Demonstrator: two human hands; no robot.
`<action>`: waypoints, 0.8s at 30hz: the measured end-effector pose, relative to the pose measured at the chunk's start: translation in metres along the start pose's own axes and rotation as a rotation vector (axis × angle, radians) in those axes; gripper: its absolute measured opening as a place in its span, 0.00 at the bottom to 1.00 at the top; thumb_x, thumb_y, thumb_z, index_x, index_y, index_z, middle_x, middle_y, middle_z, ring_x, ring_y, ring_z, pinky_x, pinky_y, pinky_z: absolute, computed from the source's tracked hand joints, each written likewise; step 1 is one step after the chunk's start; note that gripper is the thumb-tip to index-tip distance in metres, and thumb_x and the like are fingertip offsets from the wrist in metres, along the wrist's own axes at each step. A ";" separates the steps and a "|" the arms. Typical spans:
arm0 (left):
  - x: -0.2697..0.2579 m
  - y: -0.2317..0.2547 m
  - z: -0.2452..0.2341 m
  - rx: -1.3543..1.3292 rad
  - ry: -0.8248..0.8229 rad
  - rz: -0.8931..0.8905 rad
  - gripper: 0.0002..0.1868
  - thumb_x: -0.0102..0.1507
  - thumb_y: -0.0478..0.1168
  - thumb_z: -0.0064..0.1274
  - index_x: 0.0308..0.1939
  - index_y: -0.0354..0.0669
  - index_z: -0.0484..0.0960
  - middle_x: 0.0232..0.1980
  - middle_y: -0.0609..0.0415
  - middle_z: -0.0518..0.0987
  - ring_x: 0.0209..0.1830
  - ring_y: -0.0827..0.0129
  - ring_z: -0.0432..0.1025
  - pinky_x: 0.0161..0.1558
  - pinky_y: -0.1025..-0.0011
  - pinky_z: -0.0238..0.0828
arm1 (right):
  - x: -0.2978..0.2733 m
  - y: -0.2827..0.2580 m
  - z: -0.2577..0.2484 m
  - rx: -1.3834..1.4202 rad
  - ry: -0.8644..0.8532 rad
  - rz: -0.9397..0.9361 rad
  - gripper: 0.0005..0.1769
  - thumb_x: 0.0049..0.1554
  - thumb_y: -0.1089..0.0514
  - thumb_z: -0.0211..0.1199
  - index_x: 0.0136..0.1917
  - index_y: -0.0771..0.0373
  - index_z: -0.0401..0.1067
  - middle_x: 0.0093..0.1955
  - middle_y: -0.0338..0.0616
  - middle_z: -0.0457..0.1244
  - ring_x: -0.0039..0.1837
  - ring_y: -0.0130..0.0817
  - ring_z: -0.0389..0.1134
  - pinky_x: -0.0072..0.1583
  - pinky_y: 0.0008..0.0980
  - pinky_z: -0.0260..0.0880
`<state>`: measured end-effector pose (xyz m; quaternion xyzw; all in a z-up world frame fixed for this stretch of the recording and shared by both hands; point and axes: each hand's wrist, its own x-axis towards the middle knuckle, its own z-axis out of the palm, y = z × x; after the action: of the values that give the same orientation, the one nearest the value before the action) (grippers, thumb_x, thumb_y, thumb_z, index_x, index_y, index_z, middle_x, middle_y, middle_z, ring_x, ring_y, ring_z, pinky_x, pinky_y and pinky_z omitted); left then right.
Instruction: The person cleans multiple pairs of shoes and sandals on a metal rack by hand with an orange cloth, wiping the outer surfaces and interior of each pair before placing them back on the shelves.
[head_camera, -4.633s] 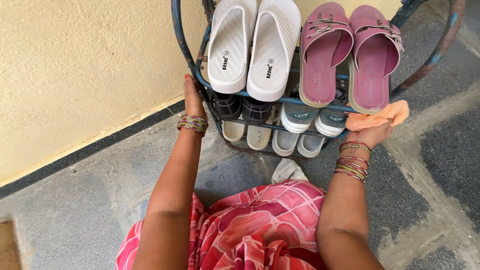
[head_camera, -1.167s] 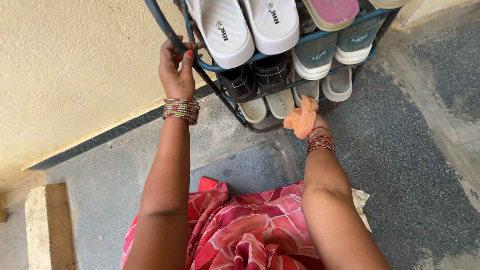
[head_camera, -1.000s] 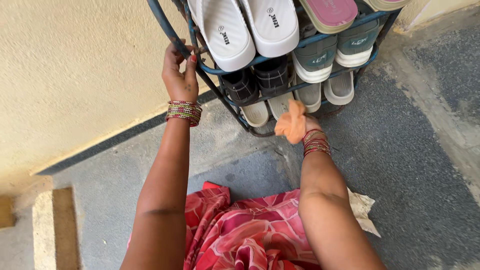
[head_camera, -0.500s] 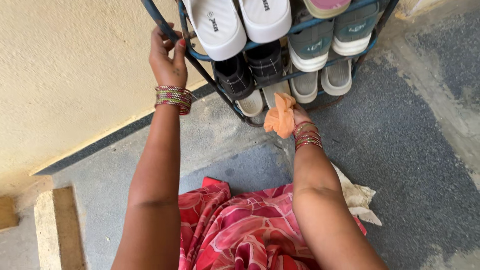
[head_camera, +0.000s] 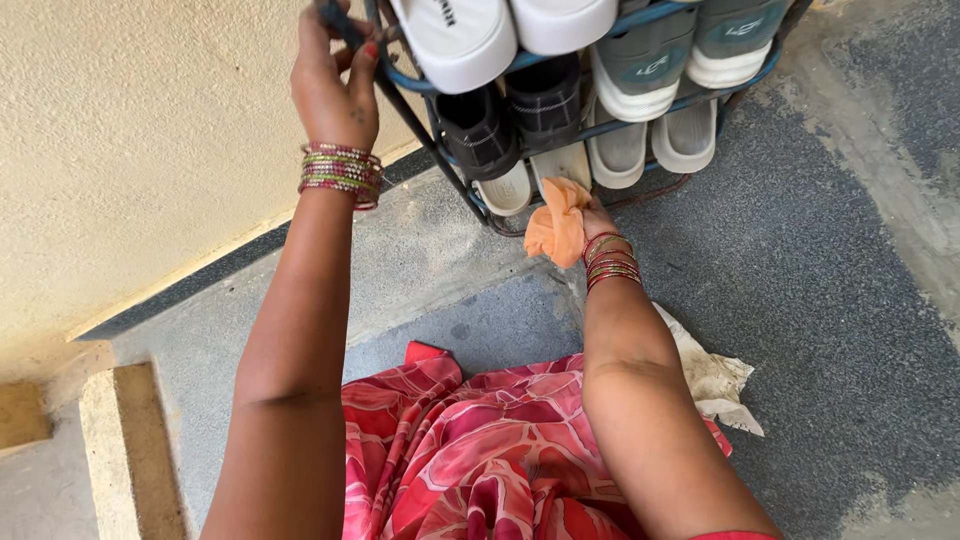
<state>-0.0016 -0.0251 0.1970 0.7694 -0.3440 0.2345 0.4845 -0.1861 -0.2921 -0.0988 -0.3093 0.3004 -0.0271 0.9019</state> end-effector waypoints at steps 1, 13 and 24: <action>0.003 0.002 0.002 0.000 0.007 0.037 0.19 0.71 0.25 0.54 0.63 0.38 0.69 0.52 0.49 0.84 0.53 0.62 0.84 0.52 0.68 0.82 | -0.009 -0.005 0.008 0.003 0.004 0.011 0.19 0.61 0.61 0.58 0.65 0.60 0.70 0.57 0.46 0.67 0.56 0.39 0.71 0.57 0.39 0.76; 0.020 0.018 0.008 0.003 -0.006 0.120 0.16 0.71 0.26 0.57 0.59 0.39 0.71 0.54 0.49 0.83 0.52 0.61 0.83 0.52 0.67 0.84 | -0.035 -0.029 0.040 -0.086 -0.029 0.068 0.17 0.60 0.60 0.59 0.62 0.59 0.72 0.58 0.46 0.67 0.58 0.41 0.70 0.58 0.41 0.74; 0.027 0.010 0.014 0.143 0.005 0.053 0.14 0.69 0.30 0.61 0.56 0.37 0.75 0.47 0.45 0.85 0.48 0.55 0.84 0.47 0.65 0.82 | -0.028 -0.023 0.041 -0.161 -0.043 0.080 0.15 0.59 0.58 0.59 0.59 0.58 0.74 0.60 0.46 0.66 0.60 0.42 0.69 0.59 0.42 0.73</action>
<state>0.0092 -0.0489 0.2160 0.7919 -0.3455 0.2733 0.4228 -0.1829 -0.2820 -0.0449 -0.3691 0.2943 0.0400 0.8806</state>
